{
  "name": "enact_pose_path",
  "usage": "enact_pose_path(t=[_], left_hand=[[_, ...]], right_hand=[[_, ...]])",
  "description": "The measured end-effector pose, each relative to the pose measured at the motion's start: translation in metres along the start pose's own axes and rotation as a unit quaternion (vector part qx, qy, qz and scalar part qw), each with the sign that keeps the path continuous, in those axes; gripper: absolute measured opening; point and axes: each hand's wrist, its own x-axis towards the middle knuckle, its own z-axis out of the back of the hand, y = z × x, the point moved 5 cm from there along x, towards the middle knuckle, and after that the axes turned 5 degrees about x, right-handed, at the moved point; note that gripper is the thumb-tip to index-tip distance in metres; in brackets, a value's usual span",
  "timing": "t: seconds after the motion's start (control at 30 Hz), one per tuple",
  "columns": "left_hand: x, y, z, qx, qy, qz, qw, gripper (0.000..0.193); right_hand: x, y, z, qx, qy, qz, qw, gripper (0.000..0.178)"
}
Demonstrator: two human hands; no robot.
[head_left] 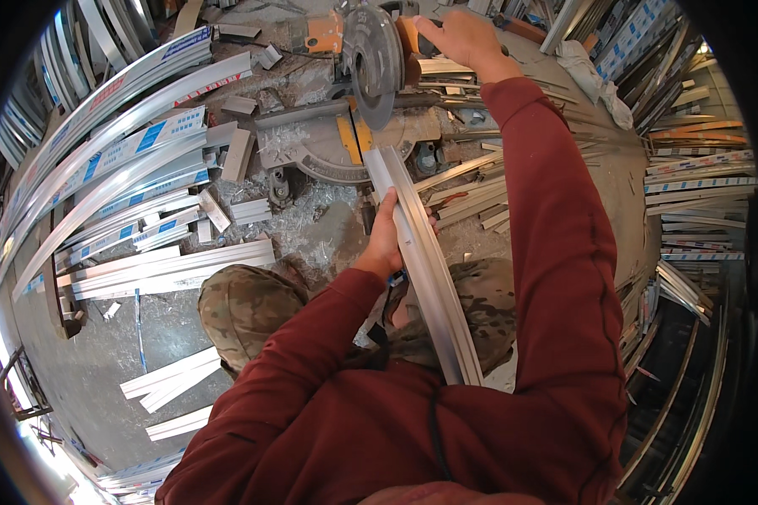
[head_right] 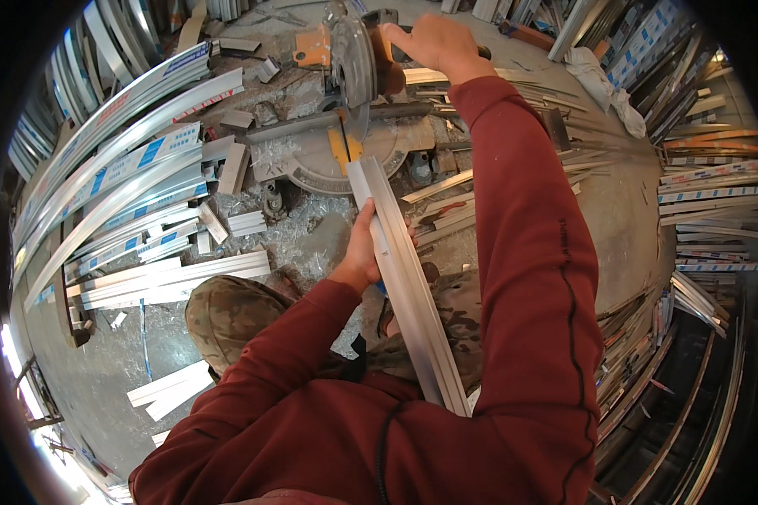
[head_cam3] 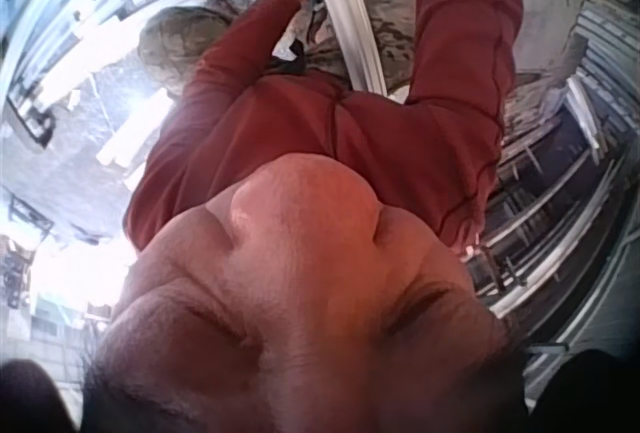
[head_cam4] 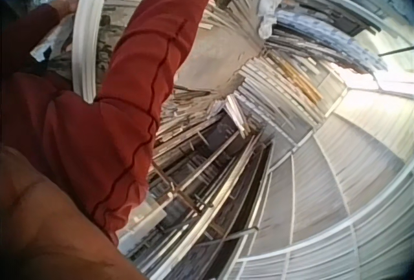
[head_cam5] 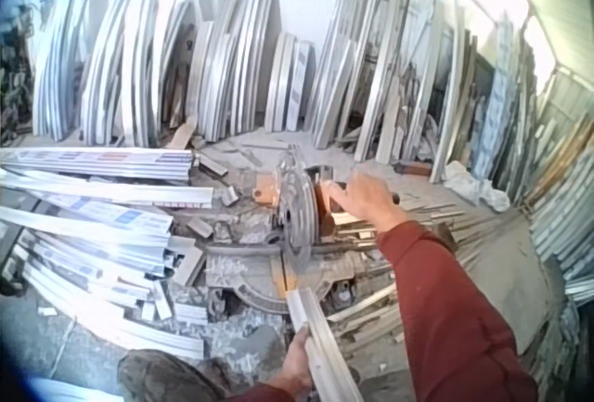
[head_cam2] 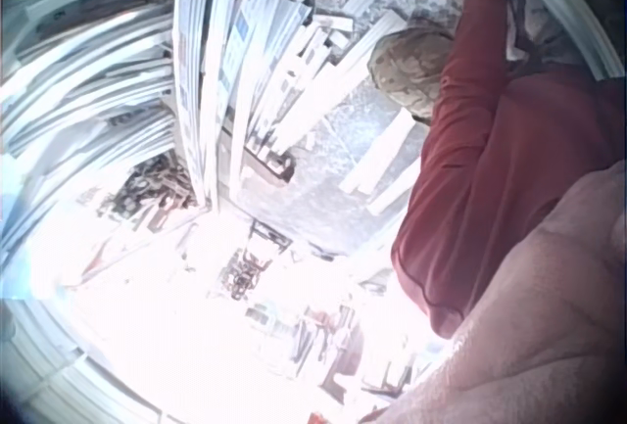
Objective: The person repeatedly positions aluminum extrusion profiles on a miter saw, lowers the blade to cut the profiles, and removes the cut pieces. The person handles multiple profiles one at a time, aligning them before each cut and discarding the offcuts.
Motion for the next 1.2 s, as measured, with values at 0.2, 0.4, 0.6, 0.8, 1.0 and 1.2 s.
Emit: enact_pose_path(t=[0.2,0.4,0.6,0.8,1.0,1.2], left_hand=[[0.001,-0.003,0.011,-0.004,-0.003,0.009,1.0,0.078],[0.001,-0.009,0.018,0.008,-0.007,0.007,1.0,0.079],[0.001,-0.013,0.016,0.022,-0.004,0.011,1.0,0.079],[-0.001,-0.015,0.011,0.024,-0.01,0.003,1.0,0.078],[-0.006,-0.019,0.009,0.031,-0.01,-0.012,0.999,0.077],[-0.005,-0.019,0.008,0.031,-0.002,-0.017,0.999,0.076]], right_hand=[[-0.012,0.001,0.004,0.013,-0.034,-0.014,0.999,0.078],[-0.021,0.005,-0.002,0.02,-0.061,-0.009,0.998,0.077],[-0.029,0.009,-0.002,-0.002,-0.049,-0.017,0.999,0.076],[-0.035,0.008,-0.004,0.005,-0.073,-0.004,0.997,0.075],[-0.039,0.009,-0.008,0.015,-0.067,-0.005,0.998,0.078],[-0.041,0.008,-0.009,0.006,-0.041,-0.025,0.999,0.077]])
